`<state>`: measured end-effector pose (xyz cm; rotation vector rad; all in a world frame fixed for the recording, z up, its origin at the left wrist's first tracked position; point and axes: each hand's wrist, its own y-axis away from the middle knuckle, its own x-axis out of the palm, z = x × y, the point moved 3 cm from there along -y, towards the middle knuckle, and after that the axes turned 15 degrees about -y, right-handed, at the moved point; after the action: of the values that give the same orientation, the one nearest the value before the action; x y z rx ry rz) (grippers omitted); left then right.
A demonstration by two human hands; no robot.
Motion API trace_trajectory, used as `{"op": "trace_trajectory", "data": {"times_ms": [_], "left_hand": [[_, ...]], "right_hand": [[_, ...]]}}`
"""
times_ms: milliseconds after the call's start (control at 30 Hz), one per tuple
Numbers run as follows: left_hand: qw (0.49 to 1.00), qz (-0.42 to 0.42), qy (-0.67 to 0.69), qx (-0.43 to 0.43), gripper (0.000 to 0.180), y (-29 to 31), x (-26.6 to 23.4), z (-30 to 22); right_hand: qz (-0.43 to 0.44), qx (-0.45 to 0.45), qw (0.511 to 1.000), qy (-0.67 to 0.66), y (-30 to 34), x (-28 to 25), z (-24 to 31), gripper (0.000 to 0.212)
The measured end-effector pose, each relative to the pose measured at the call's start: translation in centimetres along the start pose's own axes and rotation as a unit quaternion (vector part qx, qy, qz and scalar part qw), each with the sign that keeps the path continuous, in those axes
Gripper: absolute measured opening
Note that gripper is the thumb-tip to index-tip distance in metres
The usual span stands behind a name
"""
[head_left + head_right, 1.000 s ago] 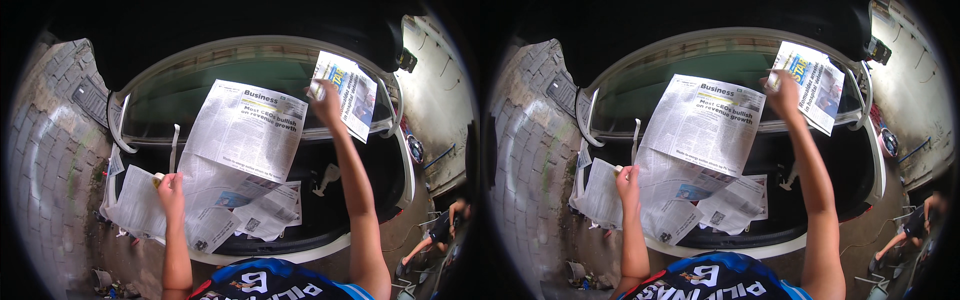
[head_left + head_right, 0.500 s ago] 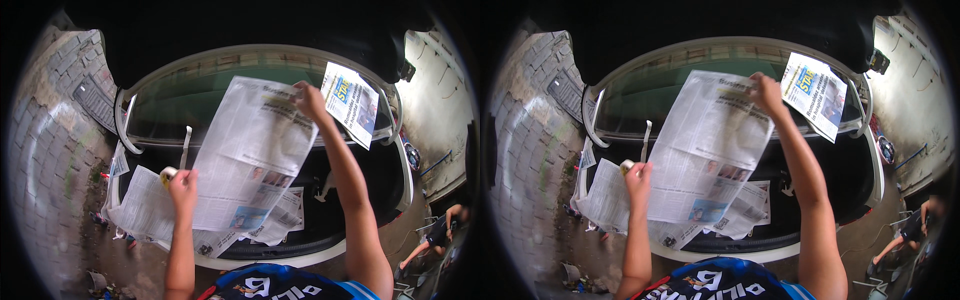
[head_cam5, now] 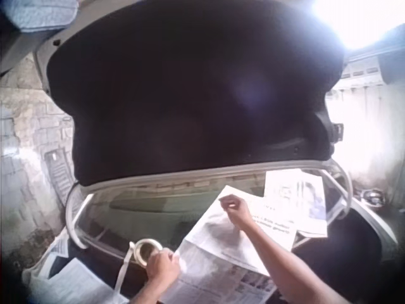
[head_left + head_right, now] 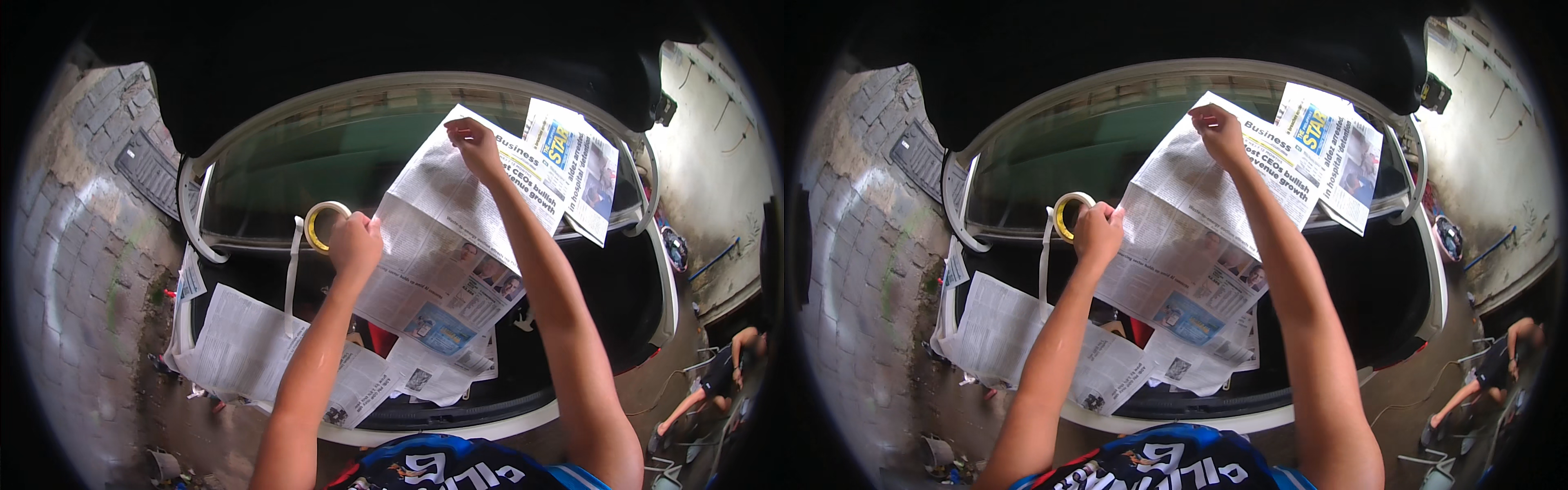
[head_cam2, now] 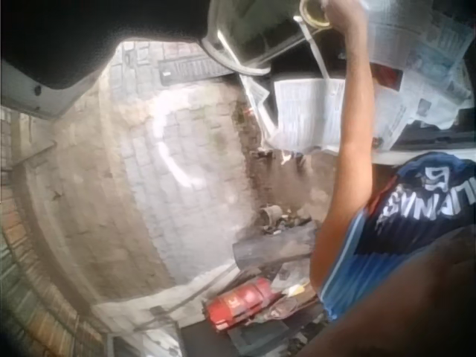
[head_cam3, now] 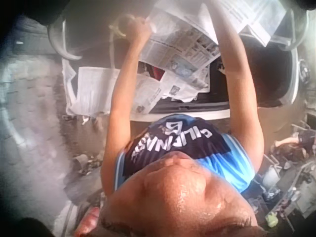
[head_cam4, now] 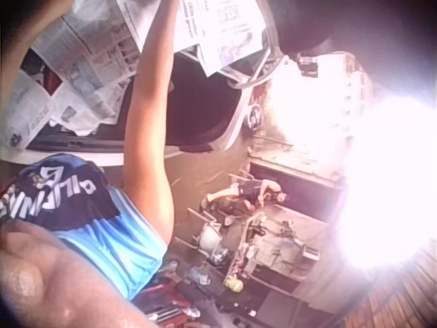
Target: The person tapes newspaper sheets to the rear trunk lid of a white car using masking tape. They repeatedly tear tape, position sheets, and smooth them along the trunk edges and around the license plate area.
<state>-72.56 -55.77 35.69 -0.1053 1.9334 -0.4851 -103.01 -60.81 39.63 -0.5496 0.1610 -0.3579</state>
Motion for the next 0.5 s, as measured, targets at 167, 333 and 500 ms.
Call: {"op": "trace_trajectory", "data": {"times_ms": [167, 333, 500], "left_hand": [[0.978, -0.151, -0.018, 0.143, 0.039, -1.8, -3.1, 0.0], [0.891, 0.145, 0.343, 0.26, 0.093, -6.8, -2.8, -4.5], [0.872, 0.237, 0.308, 0.299, 0.103, -9.6, -1.3, -9.4]], "right_hand": [[-0.042, 0.07, 0.983, -0.167, -0.3, -0.2, -1.9, 0.022], [0.028, 0.011, 0.99, -0.139, 0.7, -0.7, -0.8, 0.027], [0.062, 0.018, 0.985, -0.163, 0.9, -0.9, 0.2, 0.04]]}}
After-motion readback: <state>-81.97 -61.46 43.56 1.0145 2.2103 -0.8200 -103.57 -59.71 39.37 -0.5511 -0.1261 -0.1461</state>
